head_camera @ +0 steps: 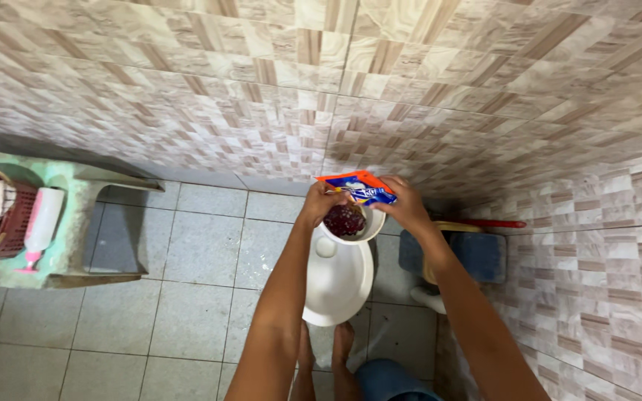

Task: The person places clothes into a bucket and a toilet bowl, adds detergent from a packet, and uses an orange scoop to pour water from a blue bin into both to begin washing.

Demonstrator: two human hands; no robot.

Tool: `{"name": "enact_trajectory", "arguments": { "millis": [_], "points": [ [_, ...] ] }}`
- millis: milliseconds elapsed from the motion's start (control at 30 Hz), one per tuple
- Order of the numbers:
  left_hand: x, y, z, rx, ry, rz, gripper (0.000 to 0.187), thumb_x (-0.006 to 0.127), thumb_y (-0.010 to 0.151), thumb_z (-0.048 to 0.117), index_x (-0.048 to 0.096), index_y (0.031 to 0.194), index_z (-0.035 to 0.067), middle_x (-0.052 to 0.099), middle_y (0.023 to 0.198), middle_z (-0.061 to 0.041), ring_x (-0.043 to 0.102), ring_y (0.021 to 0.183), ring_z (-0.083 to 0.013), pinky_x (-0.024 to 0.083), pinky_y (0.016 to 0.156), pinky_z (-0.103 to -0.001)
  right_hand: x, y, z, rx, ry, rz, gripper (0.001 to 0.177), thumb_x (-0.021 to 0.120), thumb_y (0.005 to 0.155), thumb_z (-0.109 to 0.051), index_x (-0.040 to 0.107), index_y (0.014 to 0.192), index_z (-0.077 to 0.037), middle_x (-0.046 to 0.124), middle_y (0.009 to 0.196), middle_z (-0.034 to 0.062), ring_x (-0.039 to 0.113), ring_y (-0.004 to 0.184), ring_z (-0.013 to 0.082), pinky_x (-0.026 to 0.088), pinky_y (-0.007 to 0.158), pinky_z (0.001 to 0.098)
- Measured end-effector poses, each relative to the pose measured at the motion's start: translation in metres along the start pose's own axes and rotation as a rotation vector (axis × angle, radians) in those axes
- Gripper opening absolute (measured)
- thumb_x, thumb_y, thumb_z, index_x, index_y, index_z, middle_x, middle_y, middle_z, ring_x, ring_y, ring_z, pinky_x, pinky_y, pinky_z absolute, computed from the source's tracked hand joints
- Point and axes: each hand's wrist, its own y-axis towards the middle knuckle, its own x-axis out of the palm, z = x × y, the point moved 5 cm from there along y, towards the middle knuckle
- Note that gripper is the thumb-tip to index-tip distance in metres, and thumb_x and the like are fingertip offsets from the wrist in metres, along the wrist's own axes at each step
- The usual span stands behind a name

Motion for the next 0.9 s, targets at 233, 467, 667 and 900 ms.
{"name": "enact_trajectory", "arguments": {
  "millis": [233, 467, 667, 900],
  "points": [
    [0.011, -0.008, -0.016, 0.199, 0.172, 0.028, 0.027, 0.083, 0.077, -0.007, 0.069, 0.099, -0.001, 0.075, 0.091, -0.011, 0.070, 0.082, -0.0170, 0.059, 0.075, -0.030, 0.028, -0.002, 0.017, -0.023, -0.119, -0.055, 0.045, 0.082, 0.078, -0.006, 0.068, 0.121, -0.003, 0.069, 0.120, 0.0185, 0.064, 0.113, 0.0382, 0.051, 0.096, 0.0435],
    [0.023, -0.019, 0.005, 0.125, -0.153, 0.006, 0.036, 0.068, 0.076, -0.016, 0.066, 0.104, 0.008, 0.070, 0.100, -0.002, 0.070, 0.097, -0.0130, 0.064, 0.081, -0.028, 0.025, 0.006, 0.014, 0.034, -0.052, -0.049, 0.036, 0.074, 0.077, 0.006, 0.070, 0.111, -0.005, 0.069, 0.110, 0.0165, 0.065, 0.107, 0.0380, 0.053, 0.091, 0.0441],
    [0.011, -0.008, -0.015, 0.335, 0.093, 0.042, 0.013, 0.059, 0.095, -0.011, 0.069, 0.096, -0.002, 0.076, 0.107, -0.012, 0.070, 0.100, -0.0188, 0.056, 0.093, -0.030, 0.020, 0.009, 0.023, 0.000, -0.029, -0.043, 0.035, 0.073, 0.076, 0.006, 0.073, 0.108, -0.006, 0.073, 0.109, 0.0153, 0.068, 0.107, 0.0357, 0.054, 0.093, 0.0431],
    [0.013, -0.010, -0.027, 0.302, 0.017, 0.155, 0.015, 0.059, 0.093, -0.010, 0.070, 0.096, -0.001, 0.074, 0.107, -0.012, 0.068, 0.098, -0.0169, 0.054, 0.093, -0.030, 0.026, 0.006, 0.036, 0.013, -0.049, -0.165, 0.037, 0.077, 0.078, 0.001, 0.073, 0.114, -0.006, 0.073, 0.113, 0.0168, 0.069, 0.106, 0.0364, 0.054, 0.092, 0.0429]
  ]
}}
